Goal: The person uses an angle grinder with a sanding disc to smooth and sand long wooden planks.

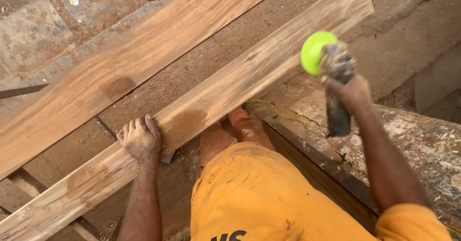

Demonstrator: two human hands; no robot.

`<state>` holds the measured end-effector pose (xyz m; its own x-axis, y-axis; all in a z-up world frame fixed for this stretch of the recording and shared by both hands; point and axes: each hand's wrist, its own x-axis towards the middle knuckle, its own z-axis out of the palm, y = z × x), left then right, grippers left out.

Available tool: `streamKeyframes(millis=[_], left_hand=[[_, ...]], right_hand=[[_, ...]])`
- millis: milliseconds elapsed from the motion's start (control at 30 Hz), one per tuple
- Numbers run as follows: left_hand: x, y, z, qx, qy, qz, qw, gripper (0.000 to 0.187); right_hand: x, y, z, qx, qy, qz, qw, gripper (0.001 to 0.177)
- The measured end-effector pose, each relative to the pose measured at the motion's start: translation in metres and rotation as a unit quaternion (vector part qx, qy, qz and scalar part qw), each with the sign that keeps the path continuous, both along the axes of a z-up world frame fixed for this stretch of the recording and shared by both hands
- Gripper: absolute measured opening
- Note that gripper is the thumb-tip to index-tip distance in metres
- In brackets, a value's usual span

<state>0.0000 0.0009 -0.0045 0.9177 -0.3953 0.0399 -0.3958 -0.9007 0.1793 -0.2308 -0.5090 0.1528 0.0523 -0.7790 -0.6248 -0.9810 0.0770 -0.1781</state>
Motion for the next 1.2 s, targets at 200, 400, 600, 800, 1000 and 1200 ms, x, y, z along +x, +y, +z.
streamKeyframes(millis=[200,400,600,800,1000,1200], left_hand=[[-0.002,0.001,0.000,0.009,0.027,0.007,1.000,0.040],[-0.002,0.005,-0.007,0.014,0.000,0.000,1.000,0.039],[-0.002,0.002,-0.011,0.015,-0.021,0.002,1.000,0.042],[-0.008,0.000,0.001,0.028,0.012,0.011,0.999,0.039],[-0.008,-0.005,0.004,0.023,-0.005,0.007,1.000,0.040],[-0.007,0.002,-0.011,0.040,-0.018,0.014,0.999,0.040]], right_hand=[[0.001,0.084,0.015,0.088,-0.046,0.099,0.990,0.078],[-0.016,-0.057,0.005,0.000,-0.006,-0.028,1.000,0.063],[-0.028,-0.033,-0.007,0.008,0.009,-0.011,1.000,0.068],[-0.021,-0.048,0.006,0.020,-0.030,0.086,0.996,0.074],[-0.031,-0.110,0.013,-0.033,-0.036,-0.049,0.998,0.063],[-0.053,-0.096,-0.011,-0.017,-0.042,0.072,0.996,0.064]])
